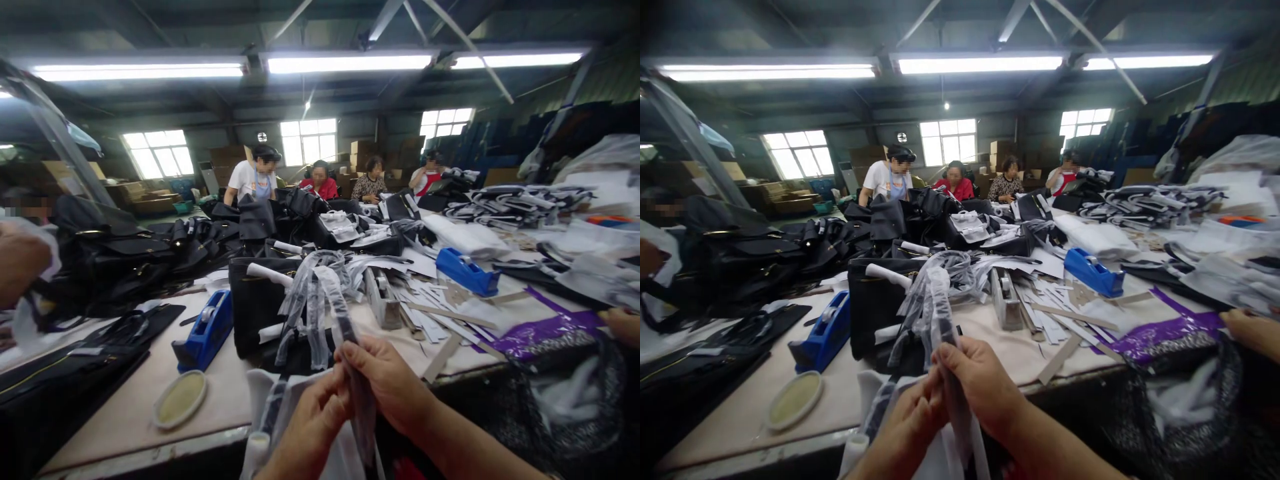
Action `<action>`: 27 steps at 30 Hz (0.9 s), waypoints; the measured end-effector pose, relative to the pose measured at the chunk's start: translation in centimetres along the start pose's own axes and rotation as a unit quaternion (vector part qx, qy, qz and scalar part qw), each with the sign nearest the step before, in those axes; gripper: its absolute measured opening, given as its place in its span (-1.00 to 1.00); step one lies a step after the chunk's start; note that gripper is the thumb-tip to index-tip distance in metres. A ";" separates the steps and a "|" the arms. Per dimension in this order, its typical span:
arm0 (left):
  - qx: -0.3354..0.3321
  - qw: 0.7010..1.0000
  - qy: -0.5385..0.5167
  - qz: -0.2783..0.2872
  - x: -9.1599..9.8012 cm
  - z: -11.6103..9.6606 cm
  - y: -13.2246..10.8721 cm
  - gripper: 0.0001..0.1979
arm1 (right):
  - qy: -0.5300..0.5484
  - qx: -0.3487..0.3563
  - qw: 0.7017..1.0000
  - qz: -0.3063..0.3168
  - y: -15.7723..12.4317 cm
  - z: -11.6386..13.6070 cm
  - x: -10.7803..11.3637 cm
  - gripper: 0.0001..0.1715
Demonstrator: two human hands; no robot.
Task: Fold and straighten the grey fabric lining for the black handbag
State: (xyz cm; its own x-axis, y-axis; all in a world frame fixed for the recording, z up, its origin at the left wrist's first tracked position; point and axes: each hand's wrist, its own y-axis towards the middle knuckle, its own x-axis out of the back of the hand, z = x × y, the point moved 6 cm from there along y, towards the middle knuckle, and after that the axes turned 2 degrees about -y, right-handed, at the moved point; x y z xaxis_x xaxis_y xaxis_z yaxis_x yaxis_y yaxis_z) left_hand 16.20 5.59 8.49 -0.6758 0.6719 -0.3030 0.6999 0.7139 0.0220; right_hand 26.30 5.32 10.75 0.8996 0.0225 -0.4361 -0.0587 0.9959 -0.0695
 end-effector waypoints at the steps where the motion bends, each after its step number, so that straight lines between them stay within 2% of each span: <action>1: 0.004 1.000 0.012 0.009 -0.5 0.1 -0.2 -0.40 | 0.004 0.003 1.000 -0.019 0.6 0.4 -0.1 -0.47; 3: 0.019 0.999 0.031 0.020 -1.1 0.3 -0.2 -0.59 | -0.016 0.013 0.999 -0.043 1.6 0.9 -0.2 -0.47; 5: 0.040 0.997 0.068 0.000 -1.1 0.4 0.0 -0.69 | -0.065 0.024 0.996 -0.053 2.1 1.0 -0.1 -0.47; 10: 0.015 0.987 0.127 -0.094 1.0 -0.7 0.2 -0.65 | -0.104 0.043 0.994 -0.015 0.6 0.3 0.5 -0.43; 14: -0.009 0.978 0.116 -0.175 2.9 -1.7 -0.2 -0.66 | -0.138 0.033 0.990 -0.001 -2.0 -2.2 1.3 -0.40; 17: -0.001 0.974 0.096 -0.204 3.1 -1.0 -0.4 -0.62 | -0.158 0.001 0.987 0.033 -3.0 -5.2 1.1 -0.41; 20: 0.035 0.981 0.034 -0.186 2.2 0.3 -0.3 -0.55 | -0.150 -0.056 0.987 0.029 -2.9 -7.3 1.0 -0.32; 22: 0.045 0.990 -0.008 -0.136 1.3 0.9 -0.3 -0.54 | -0.129 -0.080 0.988 0.018 -2.5 -7.7 1.0 -0.29; 25: 0.052 0.997 -0.025 -0.059 0.3 1.2 -0.5 -0.60 | -0.125 -0.071 0.990 0.011 -2.1 -6.8 1.1 -0.30; 27: 0.039 0.996 0.011 -0.074 1.0 0.9 -0.6 -0.66 | -0.160 -0.036 0.986 0.031 -2.2 -5.9 1.2 -0.35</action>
State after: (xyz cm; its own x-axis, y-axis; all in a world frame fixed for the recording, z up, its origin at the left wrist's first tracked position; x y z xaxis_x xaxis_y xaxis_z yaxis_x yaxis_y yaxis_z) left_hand 15.31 5.62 7.37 -0.7778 0.5646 -0.2762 0.6067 0.7892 -0.0951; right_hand 24.98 2.66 5.10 0.9831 0.1213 -0.1368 -0.1380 0.9831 -0.1202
